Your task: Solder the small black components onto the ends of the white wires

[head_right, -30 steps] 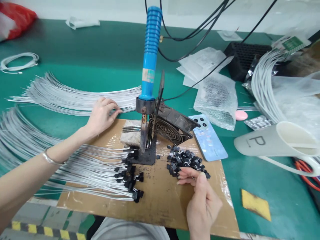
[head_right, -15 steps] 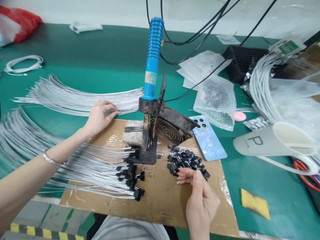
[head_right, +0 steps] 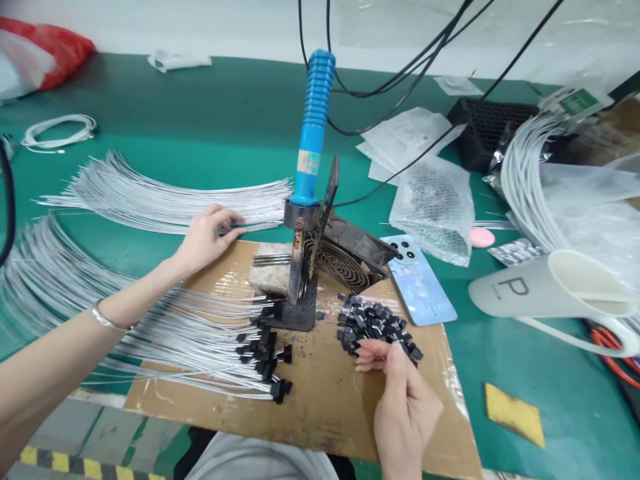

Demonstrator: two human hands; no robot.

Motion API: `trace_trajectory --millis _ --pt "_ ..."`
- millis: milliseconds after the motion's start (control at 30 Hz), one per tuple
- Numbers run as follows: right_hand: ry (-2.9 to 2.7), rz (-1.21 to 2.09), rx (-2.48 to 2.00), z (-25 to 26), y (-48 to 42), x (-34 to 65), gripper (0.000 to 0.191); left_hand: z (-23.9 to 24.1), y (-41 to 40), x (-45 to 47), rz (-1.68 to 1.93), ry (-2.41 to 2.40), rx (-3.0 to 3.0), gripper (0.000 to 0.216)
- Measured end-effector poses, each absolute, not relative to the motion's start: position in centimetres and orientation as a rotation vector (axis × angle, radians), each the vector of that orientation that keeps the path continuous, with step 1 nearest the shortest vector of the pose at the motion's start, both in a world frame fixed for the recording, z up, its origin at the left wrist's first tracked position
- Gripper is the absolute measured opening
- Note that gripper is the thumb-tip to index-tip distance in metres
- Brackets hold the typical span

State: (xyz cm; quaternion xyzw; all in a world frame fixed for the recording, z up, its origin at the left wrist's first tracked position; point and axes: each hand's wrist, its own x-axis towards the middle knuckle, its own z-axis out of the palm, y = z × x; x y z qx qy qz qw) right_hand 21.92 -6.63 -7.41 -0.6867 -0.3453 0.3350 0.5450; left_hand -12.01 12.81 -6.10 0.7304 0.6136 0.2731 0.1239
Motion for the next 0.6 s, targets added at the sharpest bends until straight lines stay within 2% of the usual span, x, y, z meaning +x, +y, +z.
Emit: trace_trajectory --millis 100,600 --pt "-0.818 0.787 -1.644 -7.5 -6.6 21.9 0.056 -6.3 12.8 -12.0 0.796 1.770 2.109 0.015" --pt "-0.853 0.779 -1.680 -7.5 -6.4 21.9 0.056 -3.9 13.3 -13.6 0.985 1.690 1.884 0.022"
